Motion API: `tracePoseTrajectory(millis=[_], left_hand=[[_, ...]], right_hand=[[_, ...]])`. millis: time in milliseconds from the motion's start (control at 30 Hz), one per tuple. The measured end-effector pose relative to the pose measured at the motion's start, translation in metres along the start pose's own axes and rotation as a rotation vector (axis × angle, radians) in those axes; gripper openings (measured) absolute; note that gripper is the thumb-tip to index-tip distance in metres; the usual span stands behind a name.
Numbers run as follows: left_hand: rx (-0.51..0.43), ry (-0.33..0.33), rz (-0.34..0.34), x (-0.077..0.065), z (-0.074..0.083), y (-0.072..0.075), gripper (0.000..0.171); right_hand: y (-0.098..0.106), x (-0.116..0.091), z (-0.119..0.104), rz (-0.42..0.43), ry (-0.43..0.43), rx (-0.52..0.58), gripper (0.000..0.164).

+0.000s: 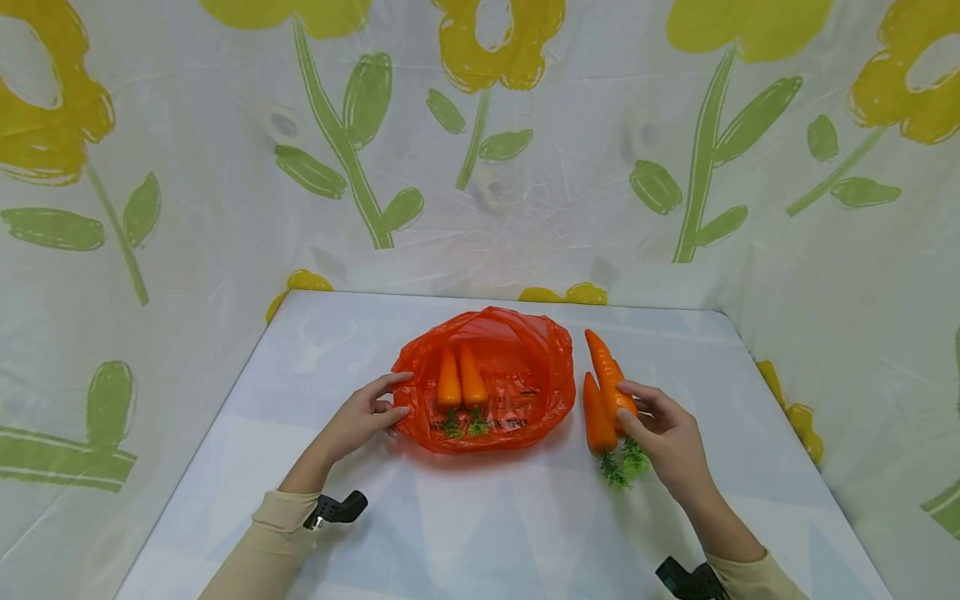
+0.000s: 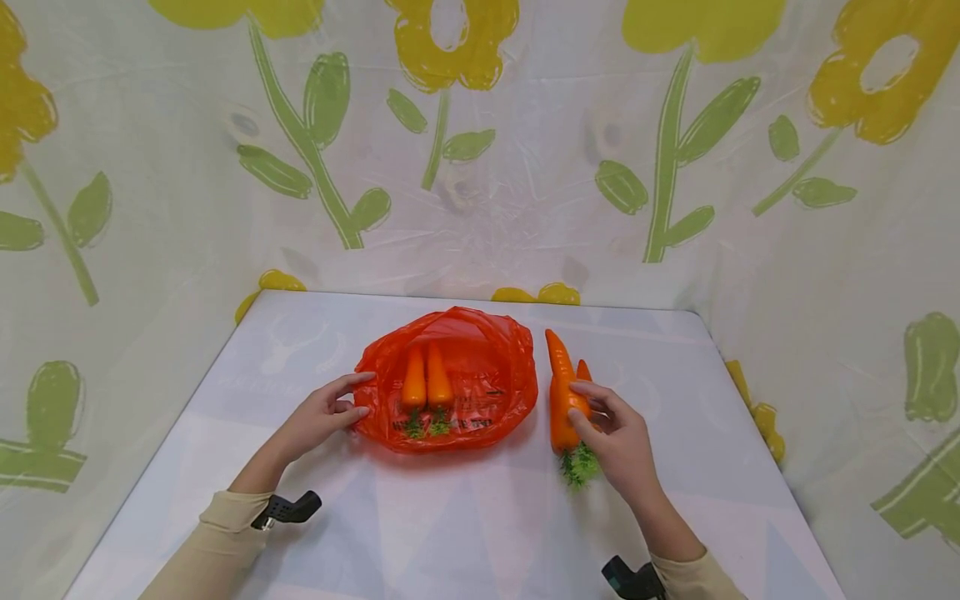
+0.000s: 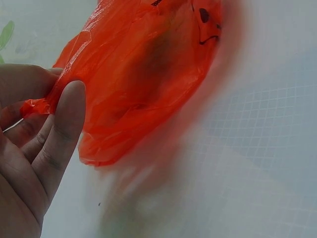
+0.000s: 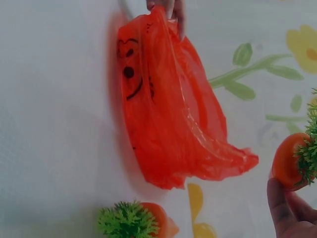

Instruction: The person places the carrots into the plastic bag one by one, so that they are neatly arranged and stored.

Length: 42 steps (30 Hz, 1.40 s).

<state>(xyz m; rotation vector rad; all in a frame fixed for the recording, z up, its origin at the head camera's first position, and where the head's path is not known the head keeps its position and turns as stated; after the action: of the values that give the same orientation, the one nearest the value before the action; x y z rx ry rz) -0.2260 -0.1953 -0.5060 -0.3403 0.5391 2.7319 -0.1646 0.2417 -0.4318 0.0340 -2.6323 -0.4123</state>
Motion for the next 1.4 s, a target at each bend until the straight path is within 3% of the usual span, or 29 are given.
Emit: tracePoseTrajectory(millis=[700,1400], left_hand=[[0.003,-0.017,0.0,-0.001,0.0,0.001,0.059],[0.003,-0.014,0.002,-0.001,0.0,0.0,0.058]], right_hand=[[-0.014,-0.001,-0.008,-0.03,0.084,0.02,0.032],[-0.035,-0.003,0.001,-0.063,0.085,0.081,0.032]])
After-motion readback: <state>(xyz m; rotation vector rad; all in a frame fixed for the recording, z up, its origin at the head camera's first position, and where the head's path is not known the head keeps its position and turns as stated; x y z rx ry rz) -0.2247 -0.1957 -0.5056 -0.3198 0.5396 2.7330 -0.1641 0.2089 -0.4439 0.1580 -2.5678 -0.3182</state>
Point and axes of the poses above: each hand's wrist, its own x-axis towards the middle knuckle, its own y-axis out of the back of the hand, z = x × y, the point moved 4 cm from there along x, towards the middle knuckle, and after that the axes turned 14 degrees about y, right-handed, at the moved point
